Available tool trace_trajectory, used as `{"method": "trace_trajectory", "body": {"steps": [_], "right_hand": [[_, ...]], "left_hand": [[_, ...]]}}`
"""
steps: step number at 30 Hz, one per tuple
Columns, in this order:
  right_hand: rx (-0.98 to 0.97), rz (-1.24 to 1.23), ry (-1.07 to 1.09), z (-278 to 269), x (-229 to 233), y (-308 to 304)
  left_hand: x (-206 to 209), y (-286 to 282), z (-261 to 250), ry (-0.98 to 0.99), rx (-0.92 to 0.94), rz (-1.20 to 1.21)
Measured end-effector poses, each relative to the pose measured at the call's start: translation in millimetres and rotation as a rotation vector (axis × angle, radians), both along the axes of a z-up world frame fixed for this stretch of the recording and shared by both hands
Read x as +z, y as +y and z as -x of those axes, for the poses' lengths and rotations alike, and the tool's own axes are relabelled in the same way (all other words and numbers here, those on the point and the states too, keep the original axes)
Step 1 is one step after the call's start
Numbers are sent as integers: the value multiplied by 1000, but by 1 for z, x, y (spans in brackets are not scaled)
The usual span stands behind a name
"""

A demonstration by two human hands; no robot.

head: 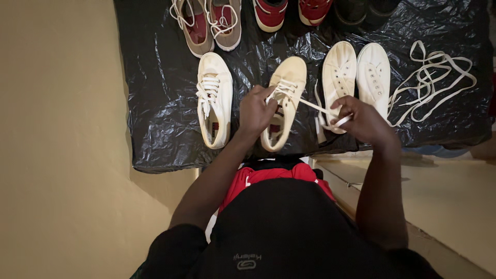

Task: The person threads white shoelaces through the eyelets of a pair of off-white canvas shoes placed on a black plastic sheet. They pull the laces through each eyelet in sequence and tie a knot at the top.

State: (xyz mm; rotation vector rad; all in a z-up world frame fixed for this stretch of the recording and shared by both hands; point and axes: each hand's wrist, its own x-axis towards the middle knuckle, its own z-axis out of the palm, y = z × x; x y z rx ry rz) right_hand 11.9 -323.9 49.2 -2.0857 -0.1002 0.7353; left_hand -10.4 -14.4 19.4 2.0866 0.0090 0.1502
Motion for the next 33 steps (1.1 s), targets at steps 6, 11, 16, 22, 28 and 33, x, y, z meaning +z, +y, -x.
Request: {"method": "trace_trajectory", "body": {"steps": [6, 11, 16, 22, 28, 33], "right_hand": [[208, 364, -204, 3, 22, 1], [25, 225, -635, 3, 10, 42], [-54, 40, -356, 4, -27, 99], [-51, -103, -7, 2, -49, 95], [-132, -67, 246, 2, -14, 81], [-94, 27, 159, 4, 10, 43]], "left_hand": [[8, -8, 7, -91, 101, -19], [8, -9, 13, -98, 131, -132], [6, -8, 16, -165, 91, -173], [3, -4, 16, -60, 123, -182], [0, -2, 16, 37, 197, -34], [-6, 3, 17, -4, 192, 126]]}}
